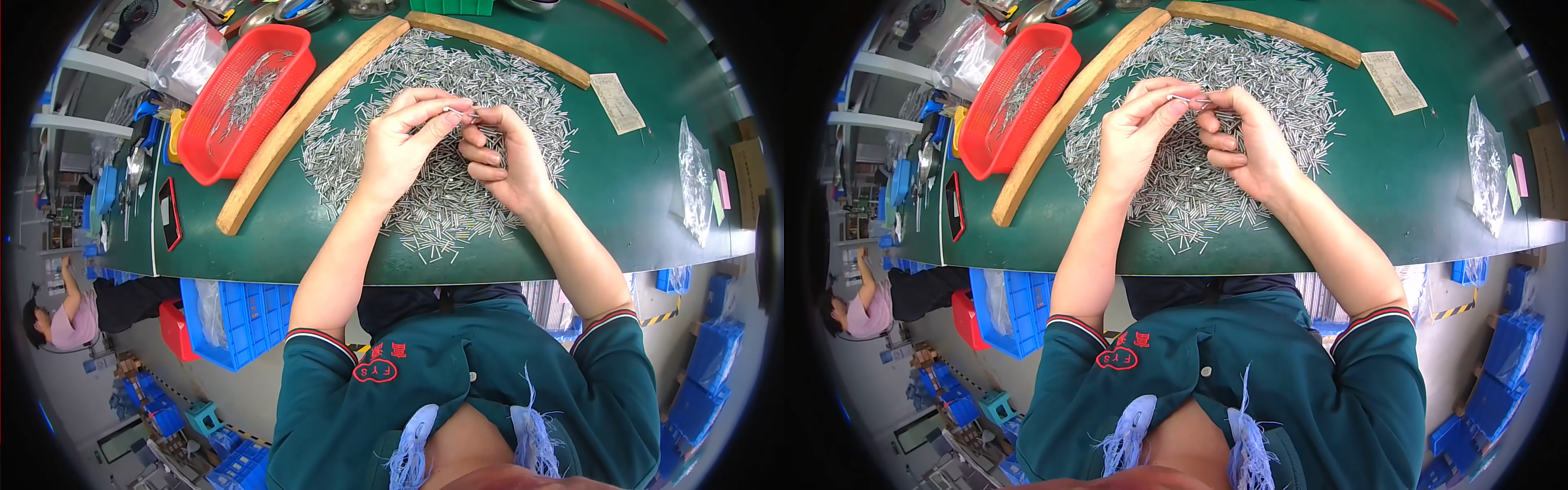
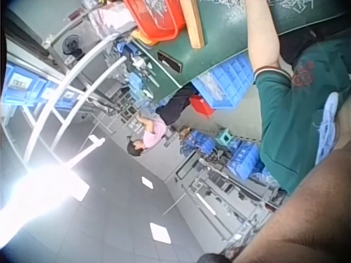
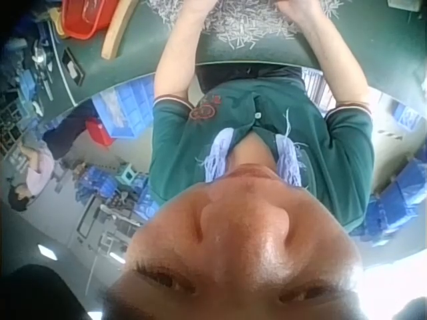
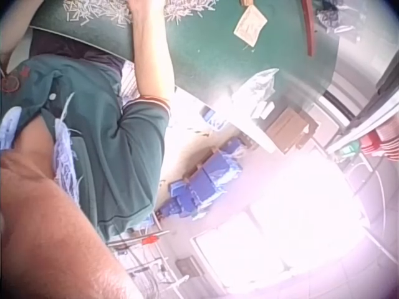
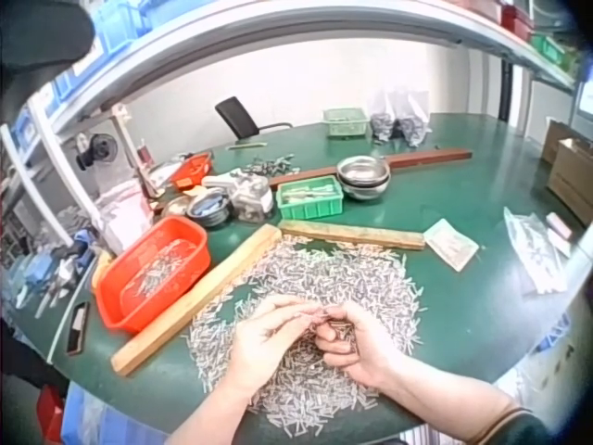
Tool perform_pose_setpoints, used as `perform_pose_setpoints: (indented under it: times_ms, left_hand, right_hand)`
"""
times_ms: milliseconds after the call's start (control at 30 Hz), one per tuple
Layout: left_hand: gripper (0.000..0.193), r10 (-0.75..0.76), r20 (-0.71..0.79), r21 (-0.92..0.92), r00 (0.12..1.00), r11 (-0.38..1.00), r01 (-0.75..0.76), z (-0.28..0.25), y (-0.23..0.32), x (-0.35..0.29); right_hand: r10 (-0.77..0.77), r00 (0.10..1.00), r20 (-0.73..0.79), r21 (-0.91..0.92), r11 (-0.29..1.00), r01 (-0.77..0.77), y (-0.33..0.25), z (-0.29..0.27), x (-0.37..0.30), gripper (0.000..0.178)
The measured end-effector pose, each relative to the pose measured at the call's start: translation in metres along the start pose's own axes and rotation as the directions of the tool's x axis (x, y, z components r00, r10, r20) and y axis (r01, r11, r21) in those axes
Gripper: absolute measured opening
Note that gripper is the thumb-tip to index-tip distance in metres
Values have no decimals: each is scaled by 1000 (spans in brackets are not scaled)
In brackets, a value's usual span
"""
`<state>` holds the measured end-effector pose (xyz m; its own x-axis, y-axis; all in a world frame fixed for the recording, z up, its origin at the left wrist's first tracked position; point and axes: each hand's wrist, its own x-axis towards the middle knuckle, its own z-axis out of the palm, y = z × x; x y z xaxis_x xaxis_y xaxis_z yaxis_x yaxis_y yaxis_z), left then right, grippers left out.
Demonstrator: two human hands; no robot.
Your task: Sorting small metal pins or needles from a pile on a workbench into a tray.
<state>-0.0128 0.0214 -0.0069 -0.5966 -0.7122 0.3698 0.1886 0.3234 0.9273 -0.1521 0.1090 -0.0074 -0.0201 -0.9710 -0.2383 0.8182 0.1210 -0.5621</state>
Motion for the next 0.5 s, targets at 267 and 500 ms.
perform_pose_setpoints:
  times_ms: [267, 500]
  left_hand:
    - [18, -56, 1, 9, 998, 998, 56, -1, 5, 1]
    - [20, 127, -25, 373, 992, 922, -109, -3, 3, 1]
  right_hand:
    - [31, 997, -64, 1, 1000, -31, -1, 5, 0, 24]
    - [-201, 974, -105, -268, 949, 167, 5, 9, 0, 24]
